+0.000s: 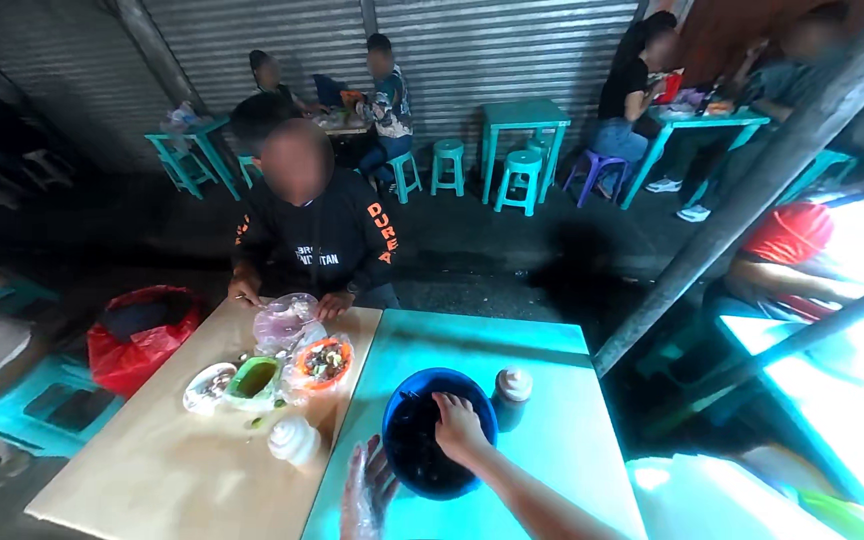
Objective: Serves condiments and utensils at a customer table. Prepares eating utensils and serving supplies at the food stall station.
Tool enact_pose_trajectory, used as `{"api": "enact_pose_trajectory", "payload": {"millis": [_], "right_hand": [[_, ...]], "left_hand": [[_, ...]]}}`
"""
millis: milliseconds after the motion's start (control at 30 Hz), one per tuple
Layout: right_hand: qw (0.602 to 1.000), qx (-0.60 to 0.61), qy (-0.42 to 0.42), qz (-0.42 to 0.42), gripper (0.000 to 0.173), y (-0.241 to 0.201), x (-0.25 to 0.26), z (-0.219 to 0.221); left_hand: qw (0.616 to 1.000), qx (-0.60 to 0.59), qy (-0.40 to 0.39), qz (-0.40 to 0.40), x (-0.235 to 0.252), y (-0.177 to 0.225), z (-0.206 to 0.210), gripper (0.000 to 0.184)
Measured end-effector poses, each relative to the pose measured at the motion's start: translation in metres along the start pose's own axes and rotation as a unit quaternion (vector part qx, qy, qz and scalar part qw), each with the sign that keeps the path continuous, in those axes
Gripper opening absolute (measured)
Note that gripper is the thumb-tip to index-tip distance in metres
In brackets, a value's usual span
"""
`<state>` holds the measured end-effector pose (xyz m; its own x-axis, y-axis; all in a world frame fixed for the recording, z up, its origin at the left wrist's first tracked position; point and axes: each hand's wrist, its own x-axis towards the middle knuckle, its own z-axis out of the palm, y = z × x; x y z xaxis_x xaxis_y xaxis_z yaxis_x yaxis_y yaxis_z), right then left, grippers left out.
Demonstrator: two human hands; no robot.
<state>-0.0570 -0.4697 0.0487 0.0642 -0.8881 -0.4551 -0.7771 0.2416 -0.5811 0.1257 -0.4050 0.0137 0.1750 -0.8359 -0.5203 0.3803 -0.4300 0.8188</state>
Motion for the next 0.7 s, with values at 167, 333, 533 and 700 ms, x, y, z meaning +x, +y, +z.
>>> {"api": "enact_pose_trajectory", "payload": {"millis": [167, 333, 533, 700], "right_hand": [[0.983, -0.118, -0.141, -0.026, 0.059, -0.023, 0.048, 0.009], [0.952, -0.193, -0.196, -0.133, 0.055, -0.019, 0.039, 0.015], [0.894, -0.272, -0.287, -0.21, 0.029, -0.01, 0.028, -0.032], [0.965, -0.215, -0.151, -0.023, 0.036, -0.018, 0.043, -0.061]], "left_hand": [[1.0, 0.017, 0.005, -0.026, -0.004, -0.002, -0.01, 0.053], [0.998, 0.024, 0.025, -0.045, -0.001, -0.001, -0.023, 0.049], [0.998, 0.01, 0.028, -0.053, 0.002, 0.002, -0.019, 0.046], [0.997, 0.0, 0.032, -0.066, -0.001, -0.014, -0.024, 0.045]]}}
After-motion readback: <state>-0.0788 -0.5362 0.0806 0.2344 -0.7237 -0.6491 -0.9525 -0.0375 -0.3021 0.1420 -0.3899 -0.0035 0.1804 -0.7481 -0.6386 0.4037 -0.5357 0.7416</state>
